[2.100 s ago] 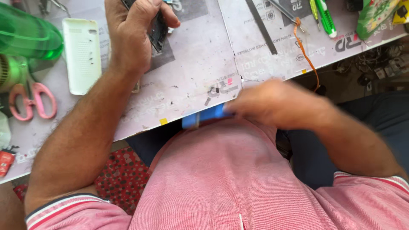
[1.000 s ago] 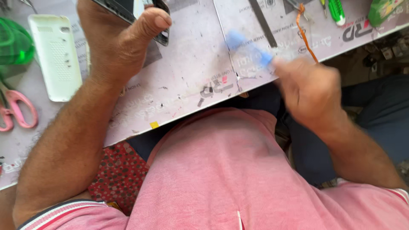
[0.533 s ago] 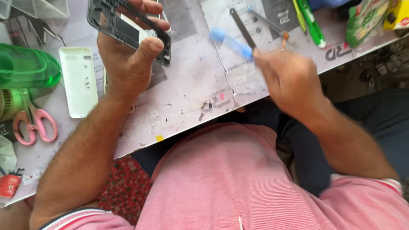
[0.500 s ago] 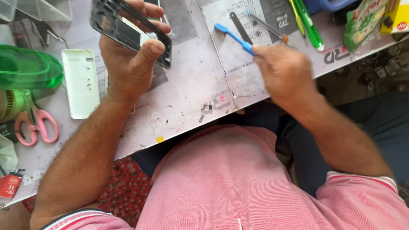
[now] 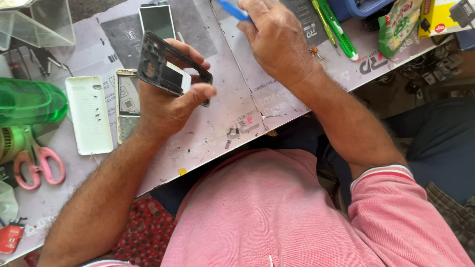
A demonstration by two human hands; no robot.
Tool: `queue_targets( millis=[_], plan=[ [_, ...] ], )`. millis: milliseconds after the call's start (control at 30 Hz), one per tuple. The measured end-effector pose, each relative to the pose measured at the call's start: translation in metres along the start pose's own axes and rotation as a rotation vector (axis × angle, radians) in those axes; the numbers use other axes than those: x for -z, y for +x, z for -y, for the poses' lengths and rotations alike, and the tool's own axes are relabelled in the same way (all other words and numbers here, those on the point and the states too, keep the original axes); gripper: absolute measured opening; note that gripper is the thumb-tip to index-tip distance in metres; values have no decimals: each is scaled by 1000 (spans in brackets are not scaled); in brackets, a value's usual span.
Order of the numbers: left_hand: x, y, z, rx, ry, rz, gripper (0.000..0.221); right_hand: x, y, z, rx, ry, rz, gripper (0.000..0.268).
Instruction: The person uses a metal tool to scrape and pry the internal frame of a mobile phone and cleans the housing with a blue brush on a workbench.
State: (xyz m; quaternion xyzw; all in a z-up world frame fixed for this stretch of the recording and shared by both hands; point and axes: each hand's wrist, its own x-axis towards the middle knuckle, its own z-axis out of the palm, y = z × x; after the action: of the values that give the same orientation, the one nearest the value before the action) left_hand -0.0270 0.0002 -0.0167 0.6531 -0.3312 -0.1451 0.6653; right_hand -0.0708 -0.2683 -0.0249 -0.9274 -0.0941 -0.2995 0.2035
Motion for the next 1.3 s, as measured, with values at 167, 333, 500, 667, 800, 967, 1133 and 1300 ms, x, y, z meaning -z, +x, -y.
queue_targets(
  millis=[167, 333, 500, 667, 800, 967, 1133, 1300],
  plan=[
    [-6, 1, 3, -31, 35, 98, 65, 44, -25, -5, -119, -14, 269, 28],
    [-6, -2, 6, -59, 27, 138, 69, 61, -37, -9, -283, 47, 506, 33],
    [-5, 0, -1, -4, 10, 128, 55, 65, -25, 3, -343, 1, 573, 40],
    [-2, -1, -3, 21, -80, 124, 49, 67, -30, 6, -463, -57, 660, 36],
    [-3, 0, 3, 38, -116, 86, 32, 64, -48, 7, -305, -89, 513, 34],
    [-6, 3, 5, 130, -337, 46, 35, 78, -44, 17, -85, -303, 387, 21],
    [-3, 4, 9, 120, -326, 69, 34, 100, -25, 37, -422, 291, 428, 15],
    [-2, 8, 9, 177, -415, 51, 31, 63, -43, 46, -382, 941, 387, 13]
  ],
)
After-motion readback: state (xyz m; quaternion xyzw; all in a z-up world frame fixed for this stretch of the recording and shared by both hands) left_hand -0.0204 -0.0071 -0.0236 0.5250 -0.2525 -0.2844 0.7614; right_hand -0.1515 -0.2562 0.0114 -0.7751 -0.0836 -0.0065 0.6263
